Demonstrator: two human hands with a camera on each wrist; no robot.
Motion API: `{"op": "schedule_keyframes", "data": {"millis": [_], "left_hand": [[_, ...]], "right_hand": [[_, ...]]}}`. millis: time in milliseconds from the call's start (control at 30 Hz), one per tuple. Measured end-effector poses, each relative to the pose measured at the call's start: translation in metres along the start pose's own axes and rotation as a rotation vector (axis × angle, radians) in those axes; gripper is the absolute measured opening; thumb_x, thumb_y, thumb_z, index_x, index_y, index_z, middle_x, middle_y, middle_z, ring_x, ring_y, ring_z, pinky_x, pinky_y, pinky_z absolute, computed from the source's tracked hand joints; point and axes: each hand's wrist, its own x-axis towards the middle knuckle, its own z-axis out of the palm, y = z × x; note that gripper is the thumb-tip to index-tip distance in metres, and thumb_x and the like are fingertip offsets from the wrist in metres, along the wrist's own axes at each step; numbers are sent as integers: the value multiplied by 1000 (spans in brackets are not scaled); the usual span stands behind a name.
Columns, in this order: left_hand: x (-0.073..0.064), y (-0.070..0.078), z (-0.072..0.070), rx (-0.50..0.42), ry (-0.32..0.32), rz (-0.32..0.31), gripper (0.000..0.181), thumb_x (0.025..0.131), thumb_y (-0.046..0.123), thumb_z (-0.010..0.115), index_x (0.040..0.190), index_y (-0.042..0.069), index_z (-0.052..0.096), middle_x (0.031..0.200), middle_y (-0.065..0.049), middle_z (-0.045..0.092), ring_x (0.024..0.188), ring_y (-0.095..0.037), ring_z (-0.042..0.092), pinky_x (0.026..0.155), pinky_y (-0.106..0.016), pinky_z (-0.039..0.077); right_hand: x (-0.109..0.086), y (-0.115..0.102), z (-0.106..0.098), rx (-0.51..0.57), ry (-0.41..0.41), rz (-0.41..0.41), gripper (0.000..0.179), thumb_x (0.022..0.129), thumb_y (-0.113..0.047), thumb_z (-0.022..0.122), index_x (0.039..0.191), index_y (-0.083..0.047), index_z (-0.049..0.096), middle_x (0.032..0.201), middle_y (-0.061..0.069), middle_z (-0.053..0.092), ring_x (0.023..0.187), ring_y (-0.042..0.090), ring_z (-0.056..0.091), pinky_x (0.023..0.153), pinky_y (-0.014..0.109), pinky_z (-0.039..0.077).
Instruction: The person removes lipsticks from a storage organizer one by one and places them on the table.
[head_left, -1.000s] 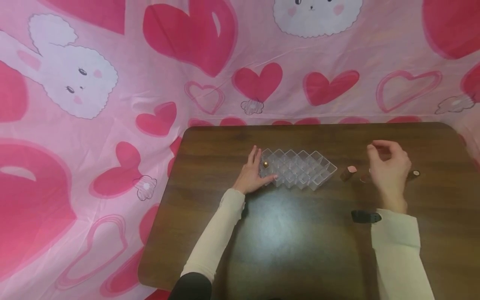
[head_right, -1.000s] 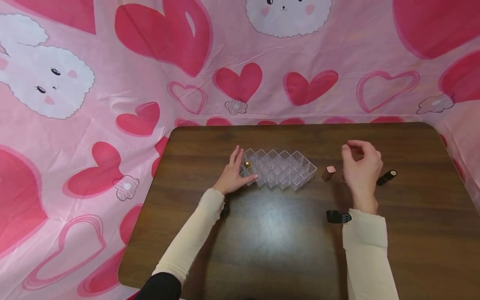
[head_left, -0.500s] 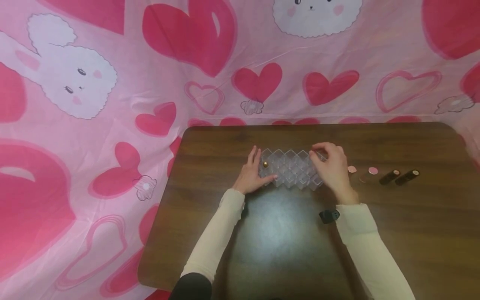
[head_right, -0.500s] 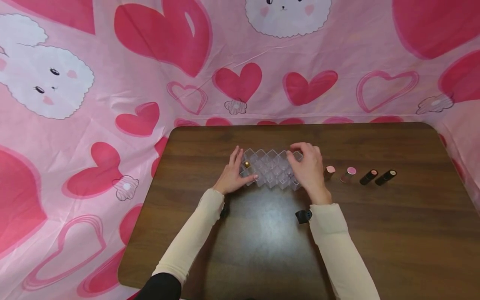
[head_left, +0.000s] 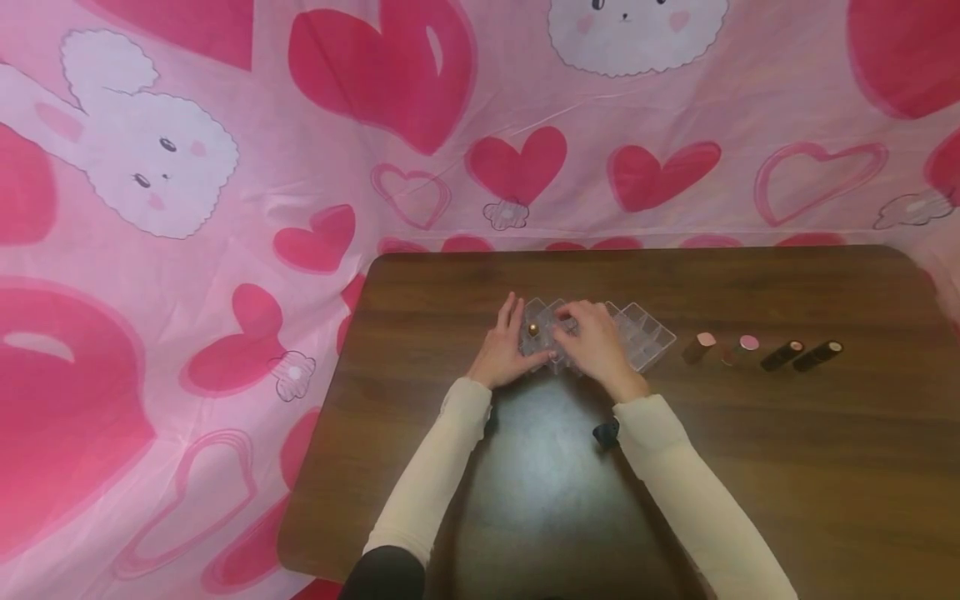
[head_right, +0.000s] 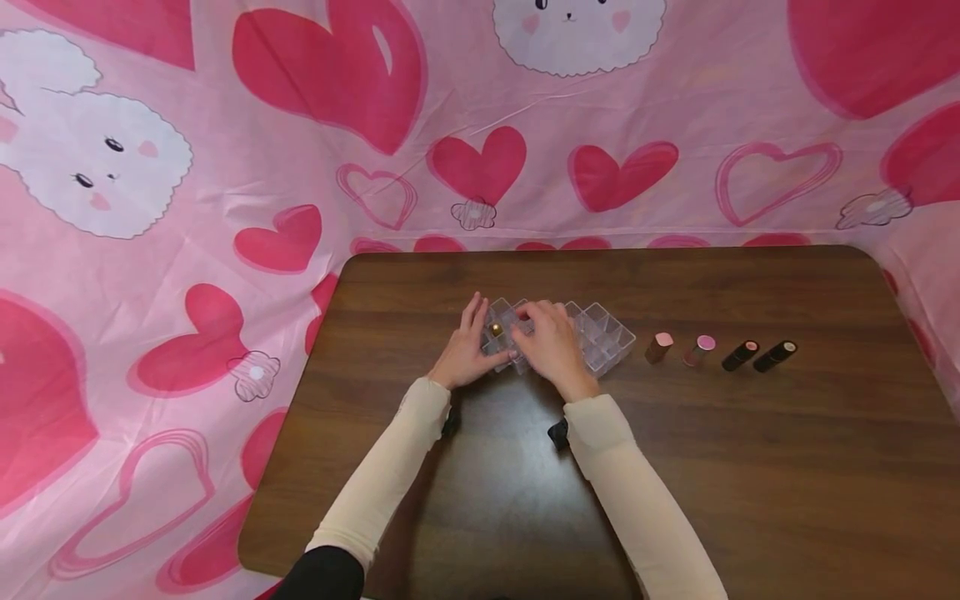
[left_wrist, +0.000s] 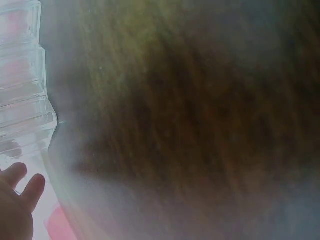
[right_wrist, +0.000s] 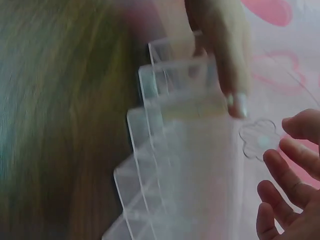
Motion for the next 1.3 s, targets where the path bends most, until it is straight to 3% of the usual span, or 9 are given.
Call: {"op": "schedule_keyframes", "data": {"millis": [200, 433, 967, 1300], "left_hand": [[2, 0, 1, 19, 16, 23, 102, 72, 60, 60, 145, 14, 7, 152, -4, -2, 119, -32, 45, 97, -51, 36], [4, 0, 1, 33, 22, 33, 102, 72, 54, 64, 145, 15, 6, 152, -2, -5, 113, -31, 50, 94, -50, 39], [3, -2, 1, 12, 4, 14, 100, 72, 51, 65, 145, 13, 9, 152, -2, -5, 116, -30, 48, 96, -51, 37], [2, -2, 1, 5, 0, 4, 101, 72, 54, 63, 145, 17, 5, 152, 3, -8, 117, -31, 47, 96, -50, 37]], "right_hand": [[6, -8, 17, -60, -63, -22, 25, 80, -25, 63, 102, -12, 64, 102, 7, 62, 92, 27, 50, 79, 44, 40], [10, -14, 27, -125, -108, 28, 30, 79, -28, 62, 104, -12, 63, 102, 10, 57, 95, 29, 45, 80, 48, 37], [13, -16, 32, -188, -209, 82, 31, 81, -27, 58, 107, -12, 59, 108, 11, 53, 104, 30, 39, 82, 49, 34], [15, -14, 33, -204, -219, 90, 25, 84, -27, 57, 105, -13, 59, 107, 11, 54, 104, 30, 40, 83, 49, 34]]}}
